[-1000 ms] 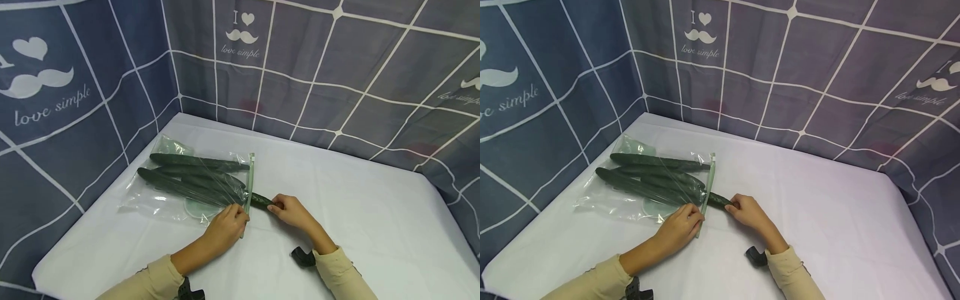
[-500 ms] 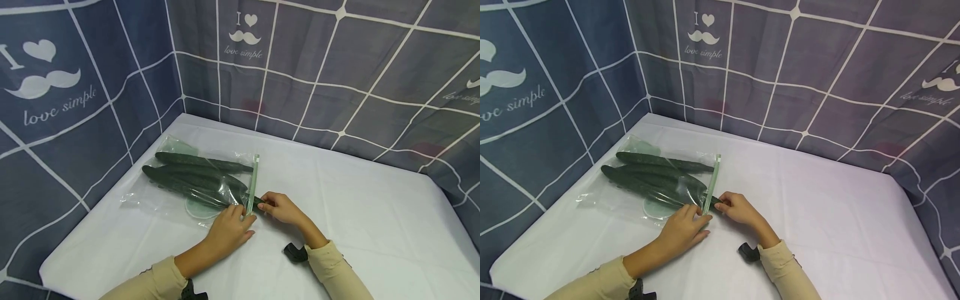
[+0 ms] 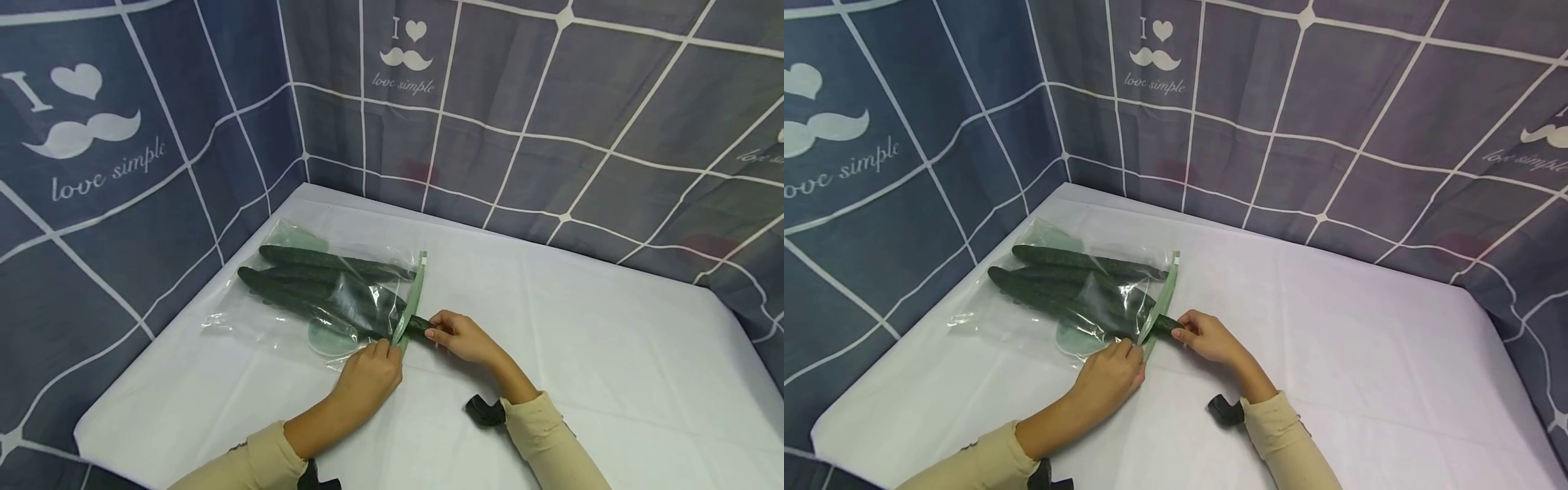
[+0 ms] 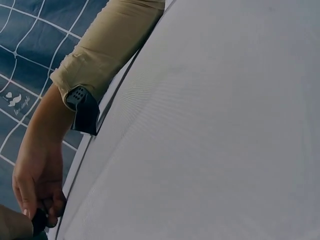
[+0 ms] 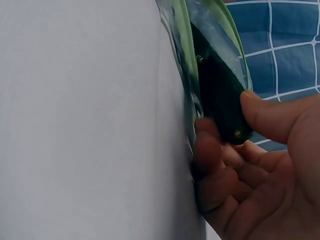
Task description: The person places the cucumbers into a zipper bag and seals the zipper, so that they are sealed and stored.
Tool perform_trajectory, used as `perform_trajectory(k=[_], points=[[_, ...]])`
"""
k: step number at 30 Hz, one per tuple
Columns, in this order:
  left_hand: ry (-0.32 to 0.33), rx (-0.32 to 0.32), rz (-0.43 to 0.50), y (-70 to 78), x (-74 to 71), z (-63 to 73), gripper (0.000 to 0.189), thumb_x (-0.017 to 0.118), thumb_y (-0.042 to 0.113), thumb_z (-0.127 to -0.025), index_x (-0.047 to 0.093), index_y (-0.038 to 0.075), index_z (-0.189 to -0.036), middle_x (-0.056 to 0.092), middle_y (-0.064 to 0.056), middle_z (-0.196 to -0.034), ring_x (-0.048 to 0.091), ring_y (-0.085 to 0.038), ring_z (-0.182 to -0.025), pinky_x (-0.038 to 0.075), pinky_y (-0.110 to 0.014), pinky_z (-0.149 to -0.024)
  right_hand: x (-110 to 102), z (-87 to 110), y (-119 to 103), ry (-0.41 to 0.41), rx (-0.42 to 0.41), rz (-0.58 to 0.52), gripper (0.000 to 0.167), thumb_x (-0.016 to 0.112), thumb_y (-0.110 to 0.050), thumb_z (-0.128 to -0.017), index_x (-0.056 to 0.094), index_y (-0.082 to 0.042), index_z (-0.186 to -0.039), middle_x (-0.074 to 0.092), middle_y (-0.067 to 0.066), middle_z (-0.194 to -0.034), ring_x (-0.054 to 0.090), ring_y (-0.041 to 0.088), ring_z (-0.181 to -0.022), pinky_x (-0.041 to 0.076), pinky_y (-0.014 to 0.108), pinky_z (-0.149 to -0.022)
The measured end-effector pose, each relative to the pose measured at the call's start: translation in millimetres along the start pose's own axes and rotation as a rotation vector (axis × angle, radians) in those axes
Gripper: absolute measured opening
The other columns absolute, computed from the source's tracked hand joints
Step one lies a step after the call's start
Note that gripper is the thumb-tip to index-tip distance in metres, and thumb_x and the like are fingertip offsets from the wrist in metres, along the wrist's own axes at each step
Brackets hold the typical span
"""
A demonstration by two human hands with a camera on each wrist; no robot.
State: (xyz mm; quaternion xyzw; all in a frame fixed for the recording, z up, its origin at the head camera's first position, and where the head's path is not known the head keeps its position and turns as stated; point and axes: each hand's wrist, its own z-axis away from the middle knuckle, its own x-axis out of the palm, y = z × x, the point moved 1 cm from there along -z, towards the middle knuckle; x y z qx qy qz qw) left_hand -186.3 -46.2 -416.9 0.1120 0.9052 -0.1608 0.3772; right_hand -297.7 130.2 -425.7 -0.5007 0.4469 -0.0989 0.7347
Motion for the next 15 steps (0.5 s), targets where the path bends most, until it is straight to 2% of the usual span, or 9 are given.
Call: perform_trajectory(k=[3,6,8,11,15], points=[[0.011,0.010,0.047,-0.1,-0.7,-0.9,0.020,0.070,0.006,-0.070,0.052,0.009,-0.062,0.045,0.001,-0.056,0.042,-0.007,-0.045,0.038,-0.017,-0.039,0,-1.6,-2,-0.021,-0.023,-0.020,0.024,0.054,-0.020,-0.091,0.056,0.001,-0.104,0.062,0.013,-0.078,0.055,0.015,-0.062,0.044,0.024,-0.053],[-0.007,0.026,0.107,-0.2,-3.9,-1.8,0.016,0.074,0.006,-0.069,0.058,0.007,-0.072,0.050,-0.001,-0.061,0.049,-0.008,-0.050,0.043,-0.017,-0.044,0,-3.6,-3,-0.022,-0.048,-0.014,0.023,0.055,-0.019,-0.091,0.056,0.000,-0.104,0.062,0.013,-0.078,0.053,0.013,-0.062,0.043,0.023,-0.052],[-0.017,0.039,0.136,-0.4,-6.2,-2.2,0.020,0.077,0.005,-0.067,0.062,0.006,-0.081,0.053,-0.001,-0.066,0.053,-0.009,-0.054,0.045,-0.018,-0.046,0,-5.6,-3,-0.011,-0.067,0.006,0.023,0.057,-0.019,-0.089,0.058,-0.001,-0.103,0.062,0.010,-0.079,0.052,0.012,-0.062,0.043,0.023,-0.053],[-0.019,0.038,0.149,-1.8,-8.2,-1.9,0.029,0.077,0.005,-0.067,0.065,0.005,-0.093,0.056,-0.001,-0.069,0.056,-0.009,-0.057,0.046,-0.018,-0.047,1,-9.7,-2,0.024,-0.137,0.070,0.021,0.061,-0.019,-0.087,0.060,-0.002,-0.099,0.063,0.009,-0.090,0.055,0.014,-0.076,0.046,0.026,-0.066],[-0.011,-0.021,0.180,-6.3,-10.0,0.2,0.037,0.076,0.009,-0.064,0.067,0.003,-0.099,0.056,0.000,-0.069,0.055,-0.009,-0.057,0.045,-0.019,-0.046,3,-15.7,-2,0.038,-0.235,0.195,0.018,0.063,-0.021,-0.085,0.062,-0.007,-0.096,0.056,0.016,-0.122,0.050,0.027,-0.107,0.042,0.042,-0.089]])
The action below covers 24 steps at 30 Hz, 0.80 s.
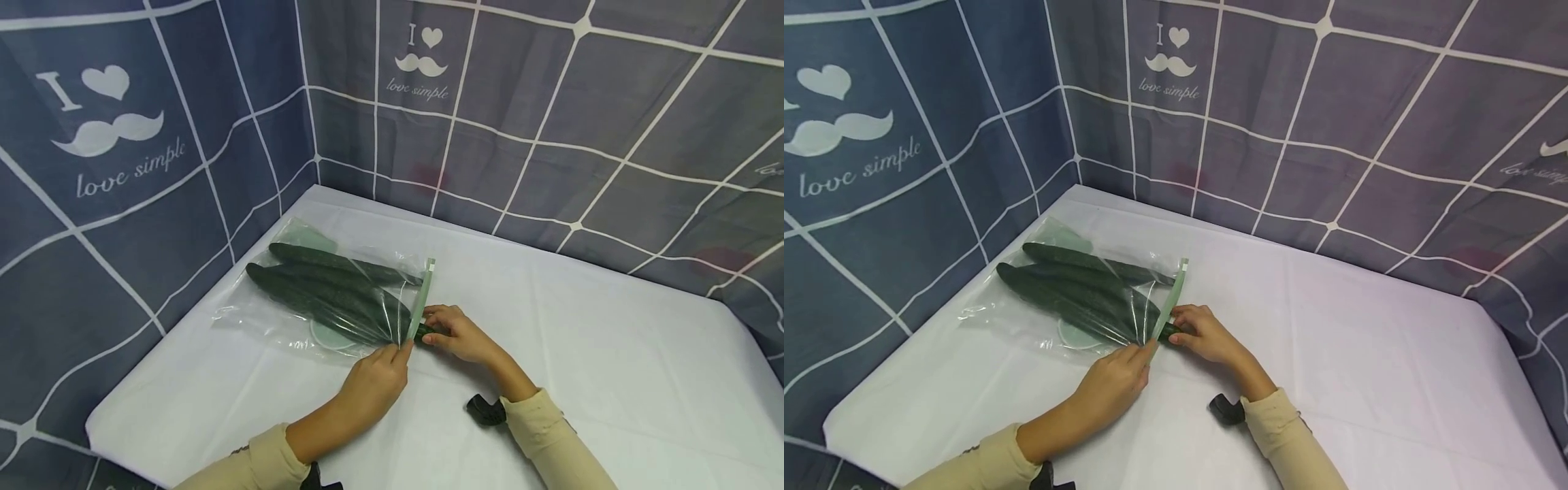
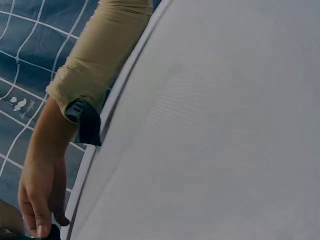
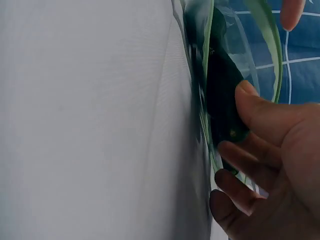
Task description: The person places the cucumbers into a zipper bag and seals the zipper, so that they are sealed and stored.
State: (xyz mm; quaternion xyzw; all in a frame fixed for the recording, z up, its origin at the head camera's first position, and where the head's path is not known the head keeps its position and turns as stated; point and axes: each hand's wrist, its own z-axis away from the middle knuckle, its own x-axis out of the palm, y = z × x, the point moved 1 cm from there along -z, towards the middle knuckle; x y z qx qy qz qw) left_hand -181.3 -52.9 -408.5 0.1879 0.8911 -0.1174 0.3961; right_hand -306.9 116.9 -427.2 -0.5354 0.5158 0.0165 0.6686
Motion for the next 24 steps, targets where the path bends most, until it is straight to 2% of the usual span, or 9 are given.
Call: perform_trajectory(k=[2,4,9,11,15,20,24], points=[[-0.005,-0.031,0.033,-1.6,-0.9,0.8,0.037,0.076,0.010,-0.062,0.068,0.004,-0.097,0.056,0.001,-0.069,0.055,-0.010,-0.056,0.045,-0.020,-0.047,1,-1.5,0,-0.025,-0.023,0.040,0.018,0.063,-0.023,-0.085,0.061,-0.010,-0.096,0.050,0.018,-0.131,0.044,0.031,-0.114,0.038,0.048,-0.093],[-0.015,-0.050,0.063,-2.8,-1.6,1.4,0.035,0.075,0.010,-0.062,0.070,0.005,-0.095,0.057,0.001,-0.069,0.055,-0.010,-0.056,0.046,-0.021,-0.049,1,-2.9,-1,-0.059,-0.044,0.071,0.018,0.063,-0.025,-0.085,0.060,-0.011,-0.097,0.051,0.016,-0.130,0.043,0.031,-0.114,0.037,0.050,-0.093],[-0.041,-0.064,0.119,-3.9,-2.2,1.5,0.029,0.074,0.009,-0.063,0.070,0.007,-0.092,0.057,0.002,-0.070,0.055,-0.010,-0.056,0.045,-0.022,-0.049,-1,-7.1,-4,-0.085,-0.105,0.166,0.023,0.063,-0.025,-0.085,0.061,-0.013,-0.104,0.064,0.001,-0.106,0.046,0.022,-0.105,0.039,0.042,-0.089],[-0.046,-0.072,0.134,-4.2,-2.1,1.2,0.029,0.074,0.009,-0.064,0.071,0.008,-0.092,0.057,0.002,-0.070,0.055,-0.010,-0.057,0.045,-0.022,-0.049,-1,-8.6,-4,-0.070,-0.125,0.193,0.024,0.064,-0.024,-0.084,0.062,-0.013,-0.105,0.065,-0.003,-0.101,0.047,0.018,-0.098,0.038,0.036,-0.085],[-0.064,-0.092,0.168,-4.9,-2.3,0.8,0.028,0.074,0.008,-0.064,0.071,0.007,-0.092,0.058,0.002,-0.071,0.055,-0.009,-0.057,0.045,-0.021,-0.050,-1,-10.6,-1,-0.036,-0.151,0.194,0.020,0.065,-0.023,-0.083,0.064,-0.013,-0.100,0.066,-0.002,-0.101,0.047,0.014,-0.088,0.034,0.030,-0.078],[-0.070,-0.119,0.239,-5.9,-4.5,-1.4,0.027,0.073,0.005,-0.066,0.072,0.007,-0.092,0.059,0.001,-0.071,0.055,-0.007,-0.056,0.043,-0.018,-0.048,1,-12.7,0,0.022,-0.150,0.163,0.020,0.066,-0.025,-0.081,0.066,-0.012,-0.097,0.068,0.000,-0.099,0.049,0.012,-0.083,0.032,0.028,-0.074],[-0.052,-0.120,0.250,-8.0,-3.0,-1.3,0.025,0.073,0.005,-0.066,0.072,0.008,-0.091,0.058,0.002,-0.069,0.054,-0.006,-0.054,0.042,-0.018,-0.047,5,-16.9,0,0.063,-0.121,0.159,0.022,0.067,-0.025,-0.080,0.068,-0.012,-0.098,0.068,0.002,-0.101,0.052,0.012,-0.083,0.033,0.028,-0.074]])
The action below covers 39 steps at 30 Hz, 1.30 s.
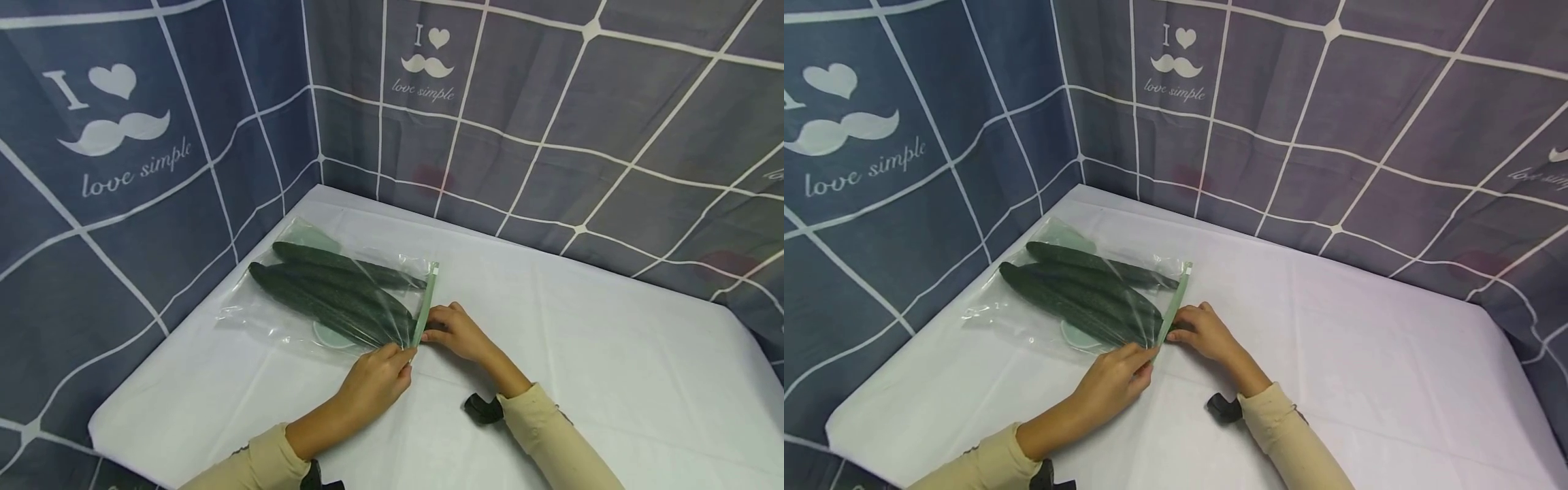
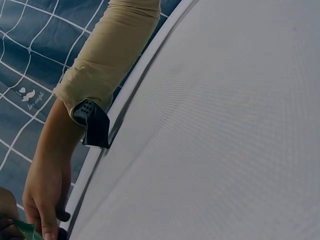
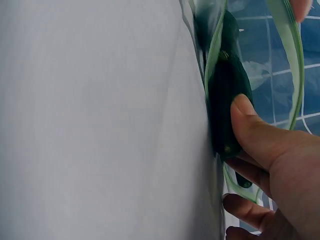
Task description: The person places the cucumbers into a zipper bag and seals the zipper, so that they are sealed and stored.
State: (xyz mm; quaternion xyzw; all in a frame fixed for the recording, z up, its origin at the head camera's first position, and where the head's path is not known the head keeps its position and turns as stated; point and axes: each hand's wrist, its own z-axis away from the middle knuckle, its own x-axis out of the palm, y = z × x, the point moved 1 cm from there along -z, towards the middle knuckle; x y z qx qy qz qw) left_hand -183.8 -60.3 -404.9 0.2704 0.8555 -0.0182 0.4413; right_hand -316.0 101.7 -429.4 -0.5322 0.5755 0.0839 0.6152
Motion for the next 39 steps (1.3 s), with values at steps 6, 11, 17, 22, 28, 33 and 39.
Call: perform_trajectory(k=[6,11,17,22,28,33,39], points=[[0.021,-0.009,0.022,-2.0,0.2,0.0,0.026,0.073,0.004,-0.065,0.072,0.007,-0.091,0.059,0.002,-0.070,0.055,-0.006,-0.055,0.043,-0.019,-0.047,5,-5.8,-2,0.009,0.041,0.024,0.025,0.066,-0.025,-0.080,0.068,-0.010,-0.100,0.066,0.004,-0.102,0.053,0.015,-0.085,0.035,0.030,-0.074],[0.007,-0.016,0.058,-1.4,1.9,1.0,0.023,0.072,0.004,-0.066,0.072,0.008,-0.089,0.060,0.002,-0.070,0.055,-0.005,-0.055,0.042,-0.016,-0.047,6,-3.3,-4,-0.025,0.075,-0.028,0.023,0.062,-0.018,-0.084,0.066,-0.008,-0.105,0.064,0.008,-0.106,0.050,0.017,-0.087,0.034,0.030,-0.075],[0.003,-0.018,0.064,-1.0,0.9,0.7,0.021,0.071,0.003,-0.067,0.072,0.007,-0.088,0.060,0.002,-0.069,0.052,-0.003,-0.054,0.040,-0.014,-0.045,11,-4.2,-12,-0.068,0.146,-0.088,0.020,0.057,-0.021,-0.089,0.064,-0.010,-0.104,0.061,0.007,-0.107,0.046,0.018,-0.090,0.034,0.033,-0.078],[0.009,-0.012,0.073,-0.5,-1.5,-1.2,0.021,0.070,0.001,-0.067,0.072,0.006,-0.088,0.060,0.001,-0.070,0.052,-0.004,-0.054,0.040,-0.013,-0.046,17,-10.9,-17,-0.067,0.237,-0.096,0.018,0.057,-0.026,-0.089,0.062,-0.011,-0.099,0.057,0.004,-0.102,0.049,0.021,-0.092,0.032,0.037,-0.074],[0.016,-0.002,0.072,-1.2,-0.8,0.6,0.022,0.070,0.000,-0.066,0.072,0.006,-0.087,0.060,0.001,-0.071,0.054,-0.006,-0.056,0.041,-0.015,-0.047,24,-16.8,-20,-0.060,0.277,-0.087,0.021,0.059,-0.023,-0.088,0.064,-0.006,-0.098,0.056,0.008,-0.102,0.051,0.022,-0.094,0.026,0.032,-0.067],[0.010,-0.004,0.069,-1.6,-1.6,-0.5,0.021,0.070,0.001,-0.068,0.072,0.006,-0.088,0.060,0.002,-0.071,0.053,-0.004,-0.057,0.042,-0.014,-0.048,27,-21.0,-27,-0.029,0.307,-0.040,0.020,0.062,-0.025,-0.085,0.065,-0.009,-0.097,0.058,0.008,-0.104,0.051,0.023,-0.100,0.026,0.034,-0.069],[-0.005,-0.025,0.064,-3.0,-2.1,-0.6,0.020,0.070,0.003,-0.070,0.073,0.007,-0.089,0.060,0.002,-0.071,0.053,-0.004,-0.055,0.041,-0.015,-0.047,28,-21.3,-27,-0.021,0.325,-0.029,0.026,0.062,-0.031,-0.084,0.065,-0.010,-0.100,0.060,0.007,-0.102,0.054,0.023,-0.096,0.030,0.035,-0.071]])
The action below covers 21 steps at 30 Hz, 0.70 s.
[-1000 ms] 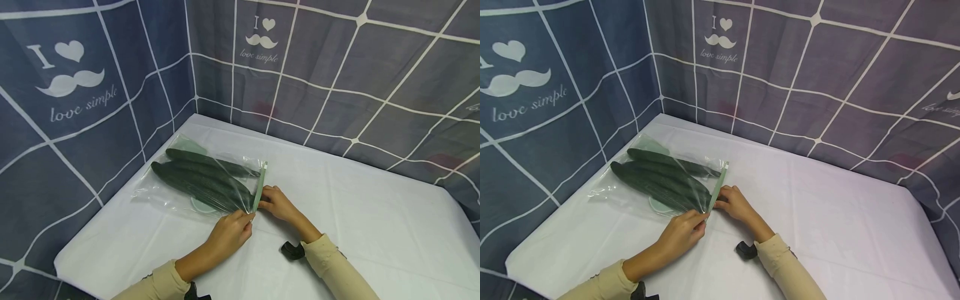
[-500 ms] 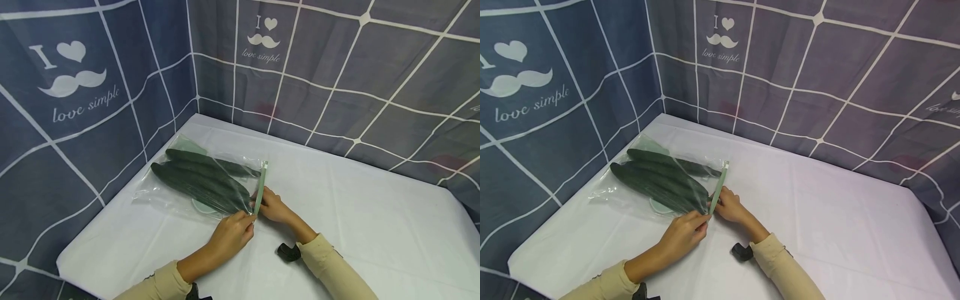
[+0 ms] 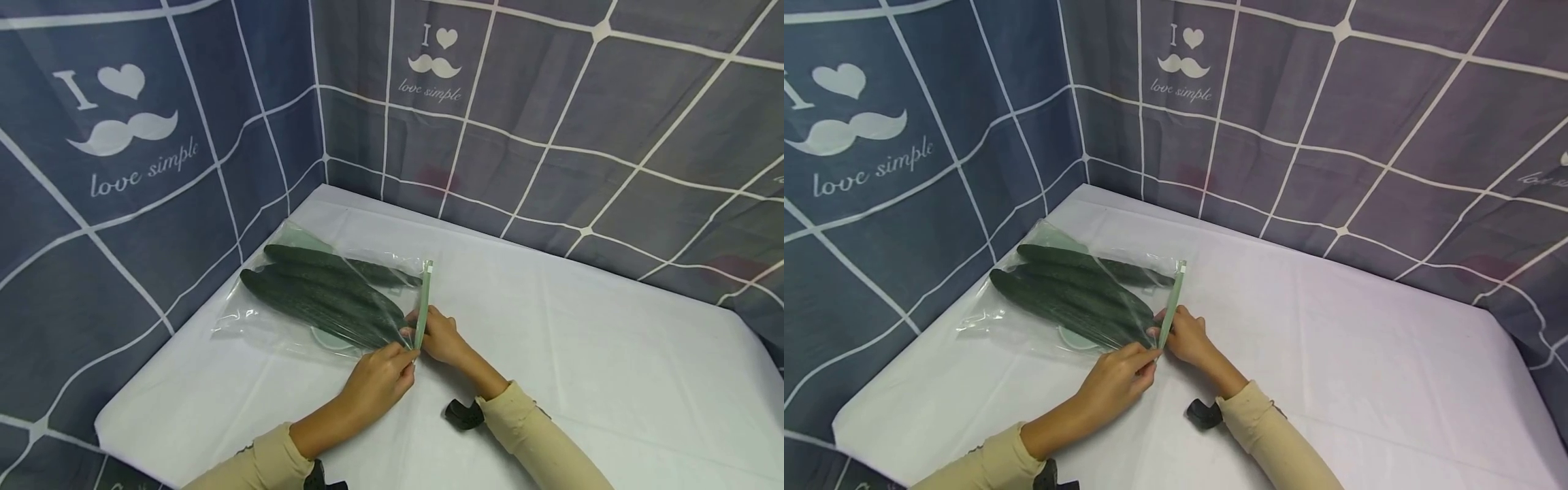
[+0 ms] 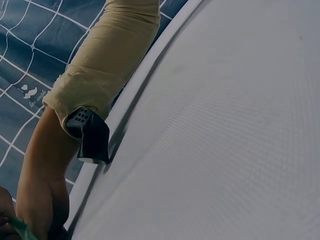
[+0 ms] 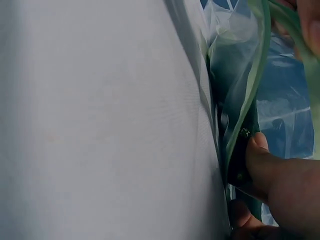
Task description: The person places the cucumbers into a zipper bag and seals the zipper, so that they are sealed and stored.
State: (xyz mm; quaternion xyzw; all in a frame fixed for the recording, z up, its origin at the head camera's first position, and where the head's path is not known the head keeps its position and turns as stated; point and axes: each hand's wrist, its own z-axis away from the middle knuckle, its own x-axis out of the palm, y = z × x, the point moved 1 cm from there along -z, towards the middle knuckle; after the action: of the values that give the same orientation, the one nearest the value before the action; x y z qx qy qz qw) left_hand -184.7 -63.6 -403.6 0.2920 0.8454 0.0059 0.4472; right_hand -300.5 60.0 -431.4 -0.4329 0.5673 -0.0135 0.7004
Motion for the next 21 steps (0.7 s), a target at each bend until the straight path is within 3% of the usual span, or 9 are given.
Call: perform_trajectory(k=[4,8,13,21], points=[[-0.002,0.003,-0.008,-1.7,-0.2,1.0,0.019,0.070,0.004,-0.070,0.073,0.007,-0.089,0.060,0.002,-0.071,0.052,-0.003,-0.054,0.040,-0.014,-0.046,-7,3.0,7,-0.078,-0.027,-0.078,0.029,0.062,-0.027,-0.085,0.064,-0.008,-0.107,0.058,0.008,-0.100,0.052,0.018,-0.086,0.039,0.032,-0.073],[-0.012,0.007,-0.039,-2.5,0.5,1.9,0.019,0.070,0.005,-0.069,0.072,0.007,-0.088,0.059,0.002,-0.070,0.052,-0.004,-0.053,0.040,-0.015,-0.046,-16,4.9,15,-0.141,-0.097,-0.090,0.025,0.063,-0.016,-0.084,0.066,-0.006,-0.107,0.055,0.007,-0.096,0.046,0.014,-0.081,0.039,0.026,-0.070],[-0.014,0.011,-0.093,-2.4,1.8,3.4,0.020,0.071,0.007,-0.067,0.073,0.009,-0.086,0.058,0.003,-0.068,0.052,-0.006,-0.052,0.041,-0.019,-0.045,-17,1.3,18,-0.114,-0.109,-0.064,0.021,0.067,-0.018,-0.081,0.071,-0.006,-0.099,0.056,0.005,-0.086,0.045,0.009,-0.073,0.039,0.021,-0.063],[-0.005,0.032,-0.091,-0.2,3.0,2.7,0.019,0.072,0.006,-0.066,0.072,0.010,-0.085,0.056,0.002,-0.067,0.051,-0.006,-0.051,0.041,-0.020,-0.045,-15,-1.7,14,-0.018,-0.084,-0.001,0.014,0.069,-0.017,-0.079,0.074,-0.006,-0.087,0.057,0.004,-0.073,0.042,0.008,-0.062,0.036,0.019,-0.054]])
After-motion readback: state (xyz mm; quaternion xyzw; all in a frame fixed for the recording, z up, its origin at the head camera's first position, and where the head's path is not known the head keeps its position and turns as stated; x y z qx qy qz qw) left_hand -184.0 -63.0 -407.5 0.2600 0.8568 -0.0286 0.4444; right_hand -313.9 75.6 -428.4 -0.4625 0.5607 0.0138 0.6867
